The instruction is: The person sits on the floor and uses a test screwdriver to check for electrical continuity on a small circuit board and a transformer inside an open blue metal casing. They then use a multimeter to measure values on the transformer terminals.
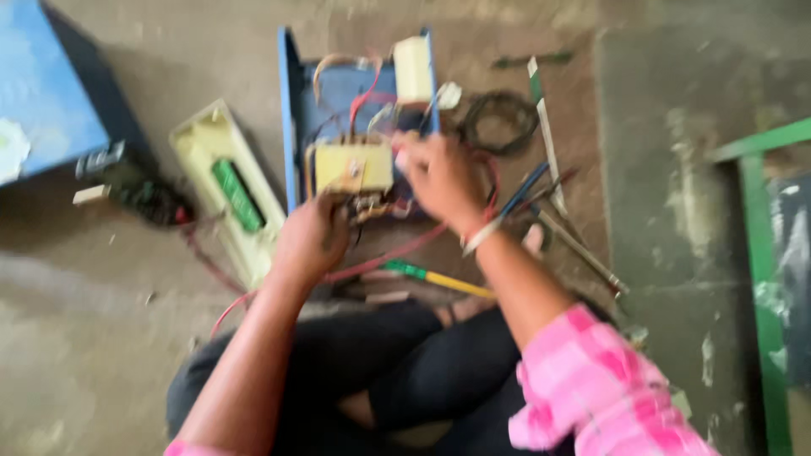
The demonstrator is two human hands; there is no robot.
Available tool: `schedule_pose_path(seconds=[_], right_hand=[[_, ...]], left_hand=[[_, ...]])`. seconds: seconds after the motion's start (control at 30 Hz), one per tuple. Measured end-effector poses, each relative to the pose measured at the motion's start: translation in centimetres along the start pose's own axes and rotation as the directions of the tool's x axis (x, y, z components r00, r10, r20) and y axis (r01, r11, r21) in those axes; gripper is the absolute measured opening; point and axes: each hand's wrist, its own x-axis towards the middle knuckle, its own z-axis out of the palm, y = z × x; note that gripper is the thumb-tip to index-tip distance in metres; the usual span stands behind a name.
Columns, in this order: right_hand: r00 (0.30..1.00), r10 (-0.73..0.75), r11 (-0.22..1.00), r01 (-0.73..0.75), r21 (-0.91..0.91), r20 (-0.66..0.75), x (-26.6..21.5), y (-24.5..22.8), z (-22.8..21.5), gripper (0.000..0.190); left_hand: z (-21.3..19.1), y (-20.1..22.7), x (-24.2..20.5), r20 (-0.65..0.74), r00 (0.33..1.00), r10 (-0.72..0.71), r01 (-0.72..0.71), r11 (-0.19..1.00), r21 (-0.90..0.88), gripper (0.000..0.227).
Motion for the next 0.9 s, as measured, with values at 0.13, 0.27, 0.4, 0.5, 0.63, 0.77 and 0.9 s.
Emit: schedule_pose_path(seconds=[0.13,0.27,0.4,0.5,0.63,0.77,0.9], right_hand=[[0.993,-0.114,0.993,0.115,0.017,-0.041,0.9,-2.0,-0.1,0.019],[0.997,-0.073,0.997,0.073,-0.035,0.012,1.2,-1.0,1.3,0.019],[0.994,-0.108,0.991,0.108,-0.080,0.004,1.1,-0.2,2.1,0.018],[0.990,-0.138,0.984,0.141,-0.113,0.038,0.9,0.0,2.4,0.017],[0.990,-0.118,0.980,0.129,-0.152,0.078,0.8,-0.3,2.5,0.018],[0.990,-0.117,0.978,0.129,-0.164,0.081,0.7,-0.4,2.4,0.018],[0.989,-0.120,0.976,0.133,-0.170,0.086,0.6,-0.4,2.7,0.018]], left_hand=[[1.3,1.5,-1.3,-0.222,0.970,0.096,-0.141,0.970,-0.196,0.025],[1.4,2.5,-1.9,-0.165,0.979,-0.116,0.090,0.983,-0.159,0.026],[0.6,2.8,-0.7,-0.205,0.974,-0.091,0.068,0.991,-0.115,0.026],[0.4,2.6,-0.4,-0.207,0.974,-0.089,0.068,0.992,-0.107,0.025],[0.2,2.8,-0.4,-0.166,0.979,-0.116,0.100,0.990,-0.104,0.027],[0.3,2.8,-0.3,-0.167,0.979,-0.117,0.106,0.992,-0.076,0.027],[0.4,2.7,-0.3,-0.162,0.981,-0.110,0.097,0.991,-0.088,0.027]])
